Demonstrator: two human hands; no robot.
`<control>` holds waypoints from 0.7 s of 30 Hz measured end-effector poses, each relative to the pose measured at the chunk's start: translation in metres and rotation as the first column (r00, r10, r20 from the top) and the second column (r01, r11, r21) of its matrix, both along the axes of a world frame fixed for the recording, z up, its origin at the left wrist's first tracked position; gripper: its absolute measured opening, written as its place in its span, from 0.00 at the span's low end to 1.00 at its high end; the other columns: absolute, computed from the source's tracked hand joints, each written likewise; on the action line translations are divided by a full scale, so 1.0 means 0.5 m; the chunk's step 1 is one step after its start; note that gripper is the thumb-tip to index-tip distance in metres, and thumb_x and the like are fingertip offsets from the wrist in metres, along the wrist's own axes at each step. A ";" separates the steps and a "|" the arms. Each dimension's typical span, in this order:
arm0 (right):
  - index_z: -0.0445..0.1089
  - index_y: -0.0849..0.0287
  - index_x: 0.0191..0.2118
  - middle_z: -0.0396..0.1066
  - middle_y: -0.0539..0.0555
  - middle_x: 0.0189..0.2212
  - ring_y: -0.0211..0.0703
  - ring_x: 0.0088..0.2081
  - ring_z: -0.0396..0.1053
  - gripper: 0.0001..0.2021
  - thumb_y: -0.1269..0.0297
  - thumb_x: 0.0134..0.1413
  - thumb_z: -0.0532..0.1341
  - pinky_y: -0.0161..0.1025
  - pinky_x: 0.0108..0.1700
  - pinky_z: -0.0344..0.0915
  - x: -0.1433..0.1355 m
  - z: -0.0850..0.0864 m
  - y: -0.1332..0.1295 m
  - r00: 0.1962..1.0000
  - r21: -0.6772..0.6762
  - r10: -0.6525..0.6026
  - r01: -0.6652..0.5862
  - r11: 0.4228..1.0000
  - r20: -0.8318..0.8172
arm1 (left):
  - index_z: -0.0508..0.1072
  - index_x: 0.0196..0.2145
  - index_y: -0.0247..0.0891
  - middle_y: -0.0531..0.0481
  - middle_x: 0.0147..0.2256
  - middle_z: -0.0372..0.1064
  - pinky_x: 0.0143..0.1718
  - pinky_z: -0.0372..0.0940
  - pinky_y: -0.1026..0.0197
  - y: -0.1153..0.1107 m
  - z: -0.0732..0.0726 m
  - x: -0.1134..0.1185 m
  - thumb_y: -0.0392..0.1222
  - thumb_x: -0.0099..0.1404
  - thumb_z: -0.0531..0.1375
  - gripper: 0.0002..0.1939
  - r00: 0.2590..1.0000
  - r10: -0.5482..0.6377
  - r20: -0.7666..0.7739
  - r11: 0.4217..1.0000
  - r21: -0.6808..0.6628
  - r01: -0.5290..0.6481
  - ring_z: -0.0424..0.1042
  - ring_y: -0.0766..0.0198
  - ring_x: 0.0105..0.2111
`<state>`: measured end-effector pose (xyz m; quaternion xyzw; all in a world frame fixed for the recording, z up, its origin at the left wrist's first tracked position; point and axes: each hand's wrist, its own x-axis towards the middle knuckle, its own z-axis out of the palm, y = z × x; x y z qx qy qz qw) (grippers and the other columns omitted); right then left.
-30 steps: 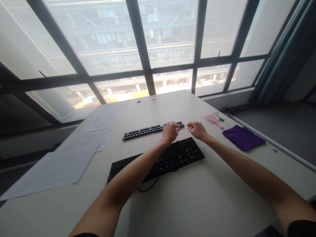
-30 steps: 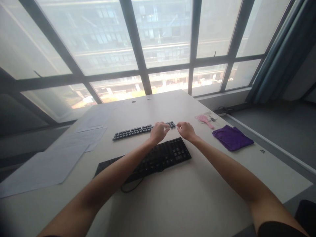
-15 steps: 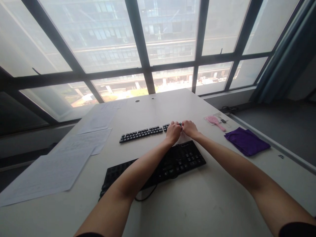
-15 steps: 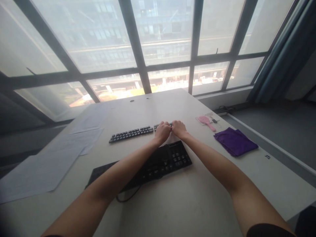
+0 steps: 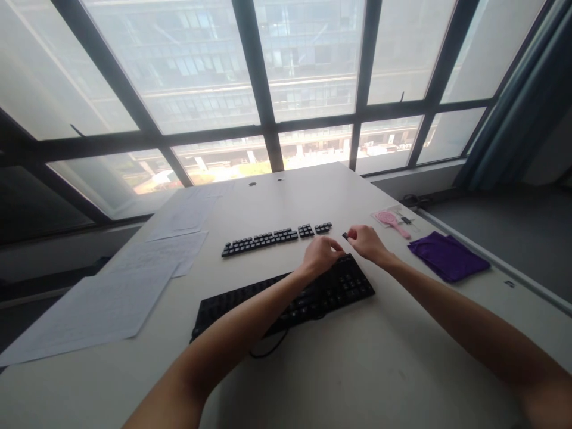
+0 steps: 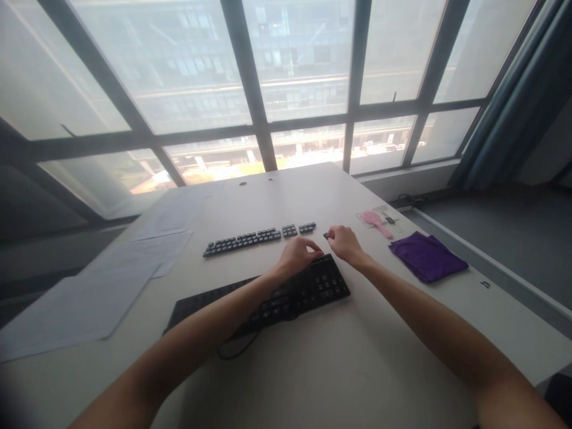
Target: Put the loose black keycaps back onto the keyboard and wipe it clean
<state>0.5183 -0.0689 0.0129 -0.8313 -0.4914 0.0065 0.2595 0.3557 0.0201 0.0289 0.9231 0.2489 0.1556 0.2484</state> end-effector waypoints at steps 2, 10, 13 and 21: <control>0.79 0.58 0.35 0.81 0.56 0.32 0.47 0.36 0.78 0.05 0.68 0.55 0.64 0.37 0.39 0.70 0.002 -0.012 -0.052 0.994 0.111 0.040 -0.028 0.993 -0.104 | 0.85 0.37 0.42 0.50 0.32 0.81 0.39 0.68 0.62 -0.031 0.000 -0.017 0.45 0.61 0.68 0.08 0.999 -0.029 0.028 0.992 -0.123 0.033 0.77 0.61 0.33; 0.80 0.58 0.37 0.82 0.56 0.32 0.50 0.35 0.80 0.08 0.63 0.52 0.66 0.41 0.38 0.75 -0.029 -0.050 -0.182 0.911 0.250 0.135 -0.037 0.968 -0.389 | 0.86 0.37 0.40 0.48 0.34 0.82 0.41 0.69 0.62 -0.086 -0.018 -0.029 0.40 0.60 0.68 0.07 0.996 -0.084 0.030 0.966 -0.242 0.089 0.79 0.60 0.35; 0.80 0.58 0.37 0.82 0.57 0.32 0.51 0.36 0.80 0.07 0.63 0.52 0.66 0.43 0.40 0.75 -0.047 -0.047 -0.194 0.894 0.262 0.159 -0.049 0.964 -0.419 | 0.86 0.36 0.40 0.47 0.34 0.82 0.42 0.69 0.62 -0.087 -0.019 -0.034 0.40 0.61 0.67 0.07 0.995 -0.082 0.054 0.964 -0.248 0.093 0.79 0.60 0.36; 0.80 0.59 0.36 0.82 0.57 0.33 0.51 0.36 0.80 0.07 0.63 0.52 0.66 0.43 0.41 0.75 -0.057 -0.041 -0.190 0.872 0.263 0.170 -0.049 0.963 -0.458 | 0.86 0.34 0.42 0.49 0.33 0.82 0.47 0.68 0.59 -0.095 -0.031 -0.039 0.40 0.61 0.67 0.06 0.991 -0.102 0.085 0.988 -0.105 0.111 0.77 0.59 0.36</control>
